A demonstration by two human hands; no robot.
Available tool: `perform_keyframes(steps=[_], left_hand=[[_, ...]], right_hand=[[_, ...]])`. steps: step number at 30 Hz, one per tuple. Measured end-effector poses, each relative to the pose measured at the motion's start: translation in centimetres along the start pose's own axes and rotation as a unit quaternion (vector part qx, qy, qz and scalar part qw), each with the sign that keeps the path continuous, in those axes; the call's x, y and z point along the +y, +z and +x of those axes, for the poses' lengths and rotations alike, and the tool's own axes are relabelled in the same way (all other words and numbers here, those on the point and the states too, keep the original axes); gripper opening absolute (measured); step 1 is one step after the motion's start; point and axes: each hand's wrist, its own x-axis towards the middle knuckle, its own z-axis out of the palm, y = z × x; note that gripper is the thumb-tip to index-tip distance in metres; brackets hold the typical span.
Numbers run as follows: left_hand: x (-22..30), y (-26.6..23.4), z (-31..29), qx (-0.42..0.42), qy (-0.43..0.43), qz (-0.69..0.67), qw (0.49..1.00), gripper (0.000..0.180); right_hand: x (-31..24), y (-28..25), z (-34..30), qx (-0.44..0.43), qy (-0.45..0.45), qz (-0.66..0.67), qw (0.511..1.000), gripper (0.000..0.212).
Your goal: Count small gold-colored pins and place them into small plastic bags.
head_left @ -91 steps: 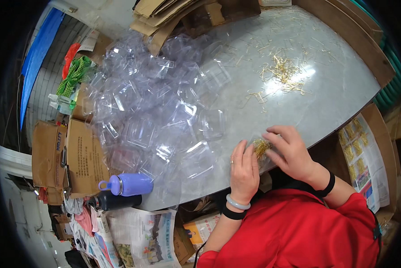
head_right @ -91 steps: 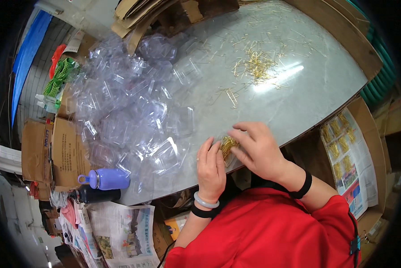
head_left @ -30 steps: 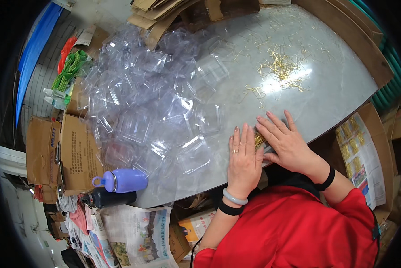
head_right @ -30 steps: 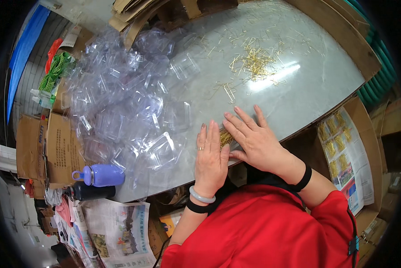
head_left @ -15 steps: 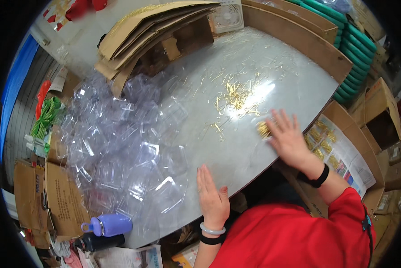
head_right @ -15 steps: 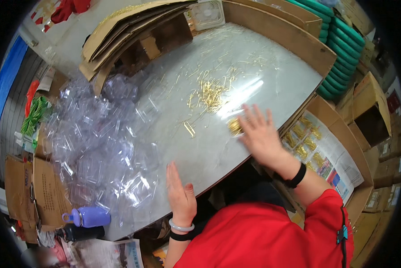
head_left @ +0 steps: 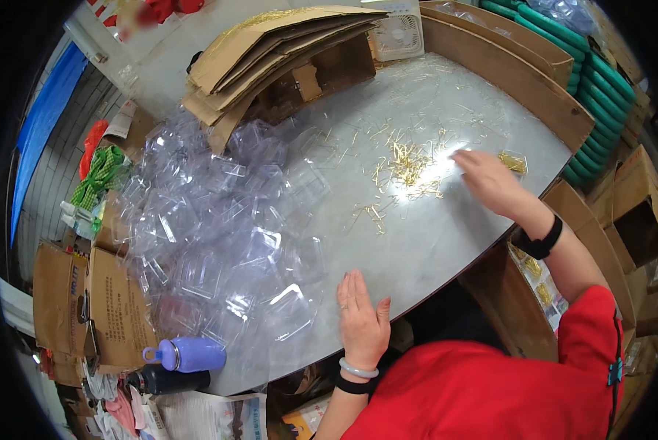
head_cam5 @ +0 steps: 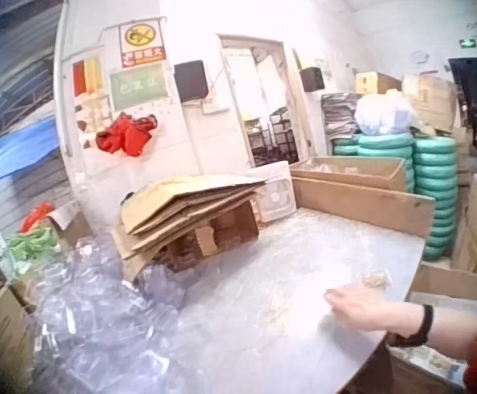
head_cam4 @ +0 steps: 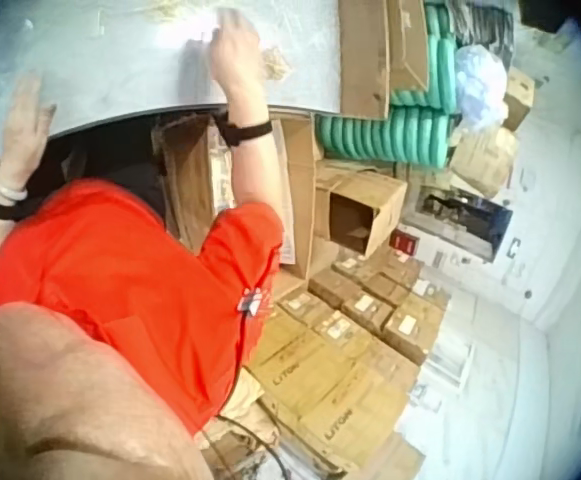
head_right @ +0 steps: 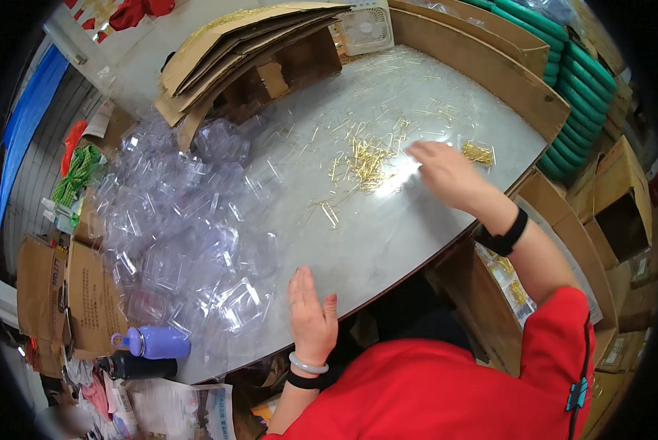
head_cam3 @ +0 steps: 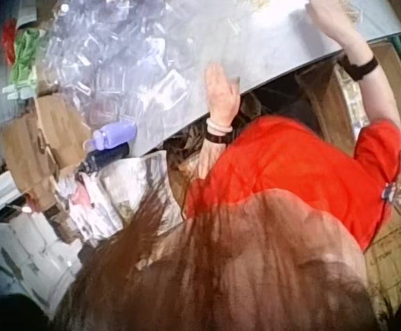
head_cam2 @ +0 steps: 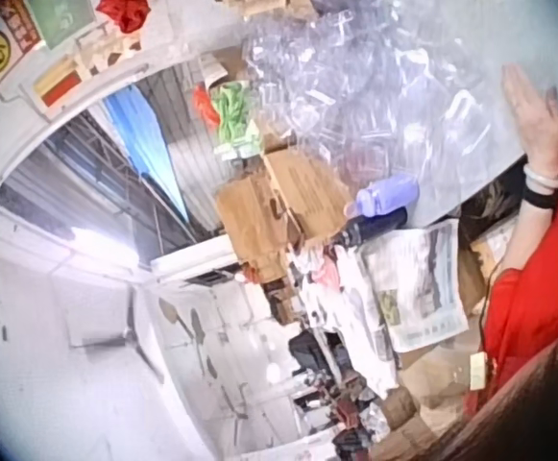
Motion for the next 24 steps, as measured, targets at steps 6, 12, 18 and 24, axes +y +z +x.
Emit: perform_keyframes(steps=[6, 12, 18, 24], left_hand=[[0.0, 0.1, -0.2, 0.013, 0.014, 0.004, 1.0, 0.063], [0.0, 0.2, -0.2, 0.029, 0.009, 0.001, 1.0, 0.062], [0.0, 0.4, 0.1, 0.03, 0.009, 0.027, 0.999, 0.067], [0.1, 0.4, 0.5, 0.02, 0.014, 0.03, 0.999, 0.067]], right_hand=[[-4.7, 2.5, 6.2, -0.059, -0.199, -0.024, 0.978, 0.052], [-9.0, 3.9, 8.4, -0.061, -0.287, 0.043, 0.955, 0.017], [-9.8, 2.1, 10.3, 0.027, -0.313, 0.197, 0.929, 0.012], [-4.5, 0.5, 12.4, -0.13, 0.012, 0.44, 0.888, 0.019]])
